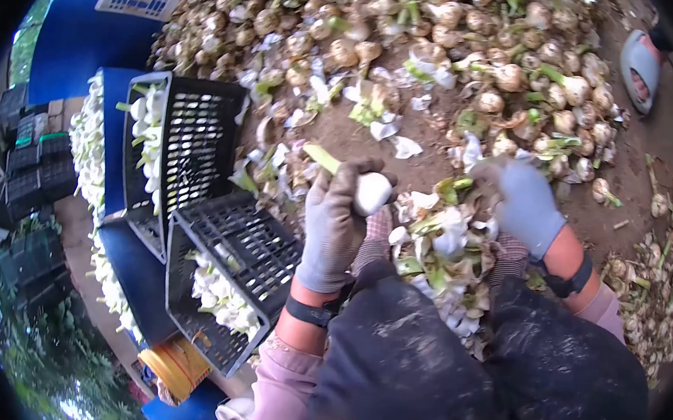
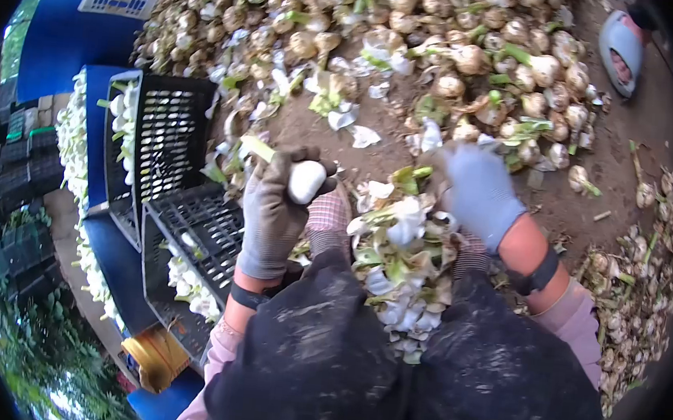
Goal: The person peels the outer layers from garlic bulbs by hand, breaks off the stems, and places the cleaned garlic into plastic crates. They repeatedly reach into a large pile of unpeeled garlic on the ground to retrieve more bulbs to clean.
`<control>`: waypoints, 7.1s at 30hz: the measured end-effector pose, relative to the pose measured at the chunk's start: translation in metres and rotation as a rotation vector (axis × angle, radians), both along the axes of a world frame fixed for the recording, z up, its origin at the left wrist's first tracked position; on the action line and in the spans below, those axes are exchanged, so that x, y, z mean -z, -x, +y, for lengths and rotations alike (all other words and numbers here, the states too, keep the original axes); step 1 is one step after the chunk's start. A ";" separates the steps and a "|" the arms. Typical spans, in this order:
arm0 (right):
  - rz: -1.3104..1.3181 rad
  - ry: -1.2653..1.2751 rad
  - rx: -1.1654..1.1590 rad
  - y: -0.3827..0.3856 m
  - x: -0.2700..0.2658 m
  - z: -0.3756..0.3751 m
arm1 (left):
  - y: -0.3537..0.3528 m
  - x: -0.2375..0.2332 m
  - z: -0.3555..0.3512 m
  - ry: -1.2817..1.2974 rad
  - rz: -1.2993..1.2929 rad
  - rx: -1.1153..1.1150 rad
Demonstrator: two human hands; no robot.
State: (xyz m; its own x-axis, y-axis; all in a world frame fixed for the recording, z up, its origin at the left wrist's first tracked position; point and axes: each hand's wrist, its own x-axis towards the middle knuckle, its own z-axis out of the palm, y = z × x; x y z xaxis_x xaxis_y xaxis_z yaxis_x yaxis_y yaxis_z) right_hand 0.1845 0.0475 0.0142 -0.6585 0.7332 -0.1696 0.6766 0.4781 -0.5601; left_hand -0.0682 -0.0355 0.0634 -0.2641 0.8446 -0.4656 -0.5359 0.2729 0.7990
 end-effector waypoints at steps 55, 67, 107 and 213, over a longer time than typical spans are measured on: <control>0.614 0.718 0.267 0.033 0.010 -0.018 | -0.034 0.033 0.031 -0.185 0.810 0.429; -0.103 0.724 -0.302 0.017 -0.006 -0.038 | -0.021 0.042 0.023 0.037 -0.273 0.114; 0.119 -0.305 0.486 -0.046 0.027 0.036 | 0.050 -0.034 -0.315 0.801 0.509 1.257; 0.262 0.295 -0.037 0.107 -0.010 0.000 | 0.013 0.060 0.017 -0.139 0.091 0.095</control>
State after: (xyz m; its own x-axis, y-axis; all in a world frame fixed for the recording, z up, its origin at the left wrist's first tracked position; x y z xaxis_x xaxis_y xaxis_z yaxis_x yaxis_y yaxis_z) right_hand 0.0774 0.0477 0.0244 -0.7325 0.6530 -0.1923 0.4780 0.2922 -0.8284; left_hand -0.0813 -0.0183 0.0031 -0.2152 0.9223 -0.3211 -0.4371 0.2031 0.8762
